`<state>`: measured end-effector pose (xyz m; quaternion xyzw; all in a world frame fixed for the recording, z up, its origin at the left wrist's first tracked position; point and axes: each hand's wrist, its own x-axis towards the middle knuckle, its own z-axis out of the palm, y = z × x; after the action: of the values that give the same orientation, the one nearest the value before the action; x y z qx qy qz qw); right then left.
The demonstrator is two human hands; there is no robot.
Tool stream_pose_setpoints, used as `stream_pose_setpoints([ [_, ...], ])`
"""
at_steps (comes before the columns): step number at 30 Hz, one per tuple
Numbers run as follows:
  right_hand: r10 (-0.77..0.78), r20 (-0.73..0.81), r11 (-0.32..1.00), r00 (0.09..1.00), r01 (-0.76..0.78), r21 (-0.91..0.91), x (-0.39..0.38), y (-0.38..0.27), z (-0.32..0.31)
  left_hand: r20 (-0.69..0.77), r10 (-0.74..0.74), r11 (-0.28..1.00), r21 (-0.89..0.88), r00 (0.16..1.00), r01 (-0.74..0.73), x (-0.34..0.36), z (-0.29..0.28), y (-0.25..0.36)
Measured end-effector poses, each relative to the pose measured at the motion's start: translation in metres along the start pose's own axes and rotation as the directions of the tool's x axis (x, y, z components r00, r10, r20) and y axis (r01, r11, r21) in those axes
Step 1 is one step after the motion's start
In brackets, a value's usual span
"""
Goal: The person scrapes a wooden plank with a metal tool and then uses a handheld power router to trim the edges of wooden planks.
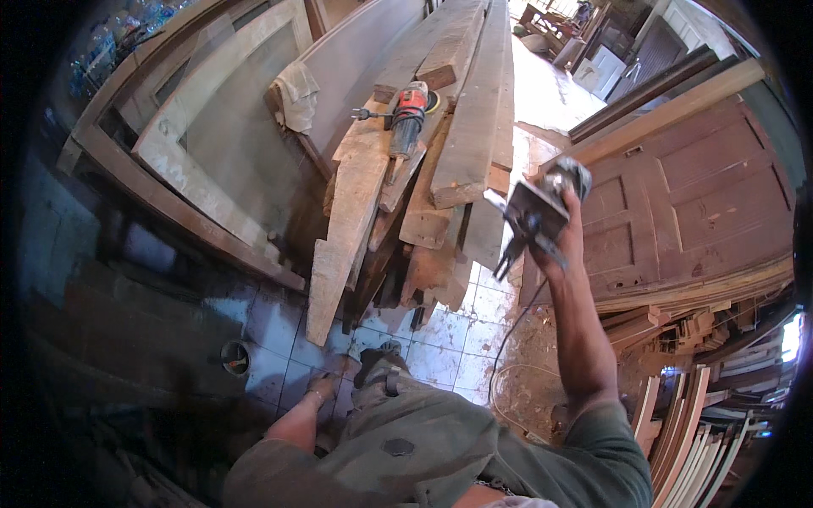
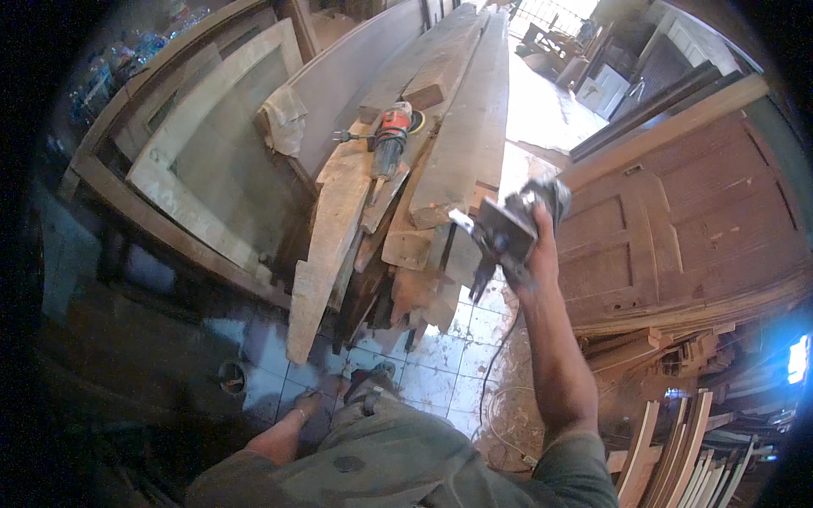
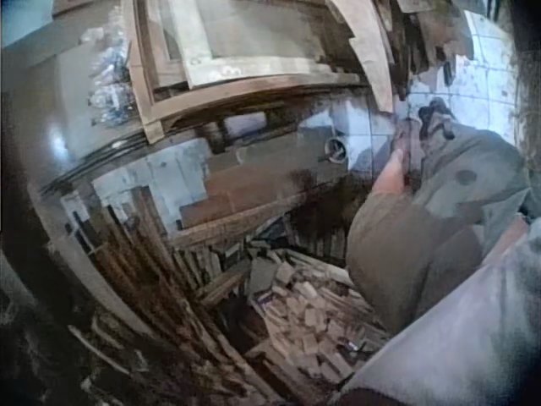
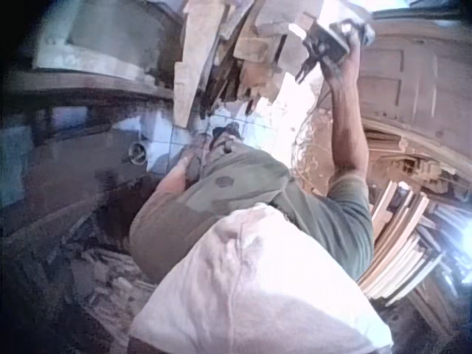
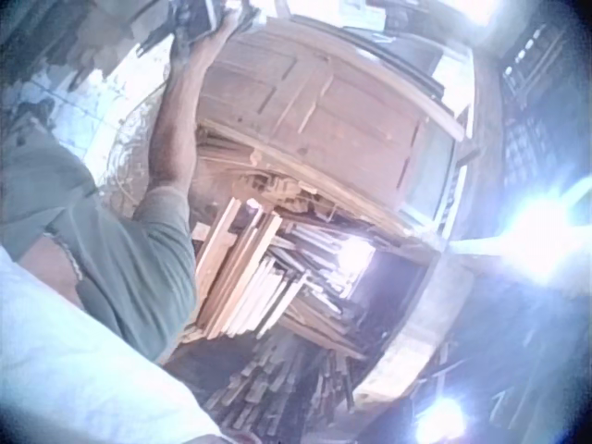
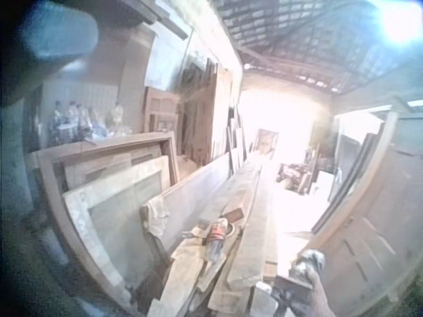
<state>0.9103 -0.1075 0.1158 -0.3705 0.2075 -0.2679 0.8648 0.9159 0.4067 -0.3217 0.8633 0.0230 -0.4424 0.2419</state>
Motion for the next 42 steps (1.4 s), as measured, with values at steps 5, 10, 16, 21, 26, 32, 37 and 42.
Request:
stream_pose_setpoints([
  [5, 0.011, 0.134, 0.992, 0.991, 0.005, -0.125, 0.113, 0.000, 0.035, 0.048, 0.283, 0.783, 0.565, 0.958, -0.259, -0.001, 0.013, -0.107],
  [10, 0.028, 0.000, 0.988, 1.000, -0.028, -0.150, 0.207, 0.023, 0.066, -0.062, 0.397, 0.761, 0.580, 0.916, -0.290, -0.028, 0.028, -0.094],
  [16, 0.050, -0.229, 0.999, 0.972, -0.044, 0.033, 0.277, 0.059, 0.076, -0.175, 0.290, 0.949, 0.181, 0.941, -0.259, -0.042, 0.050, -0.045],
  [21, 0.024, -0.202, 0.980, 0.979, 0.018, 0.200, 0.335, 0.077, 0.065, 0.035, -0.260, 0.814, -0.530, 0.965, 0.238, -0.064, 0.030, -0.003],
  [26, -0.009, -0.299, 0.979, 0.954, 0.070, 0.193, 0.362, 0.089, 0.073, -0.095, 0.257, 0.812, 0.561, 0.962, -0.161, -0.073, 0.054, -0.072],
  [32, -0.060, -0.481, 0.992, 0.875, 0.106, 0.069, 0.385, 0.101, 0.086, 0.082, -0.163, 0.818, 0.568, 0.983, 0.088, -0.095, 0.071, -0.127],
  [37, -0.097, -0.459, 0.995, 0.883, 0.090, -0.037, 0.412, 0.092, 0.059, 0.239, 0.023, 0.734, 0.655, 0.971, -0.179, -0.086, 0.036, -0.104],
  [42, -0.249, -0.095, 0.863, 0.964, 0.176, -0.473, 0.321, 0.092, 0.065, 0.264, 0.093, 0.742, 0.625, 0.960, -0.243, -0.040, 0.003, -0.061],
])
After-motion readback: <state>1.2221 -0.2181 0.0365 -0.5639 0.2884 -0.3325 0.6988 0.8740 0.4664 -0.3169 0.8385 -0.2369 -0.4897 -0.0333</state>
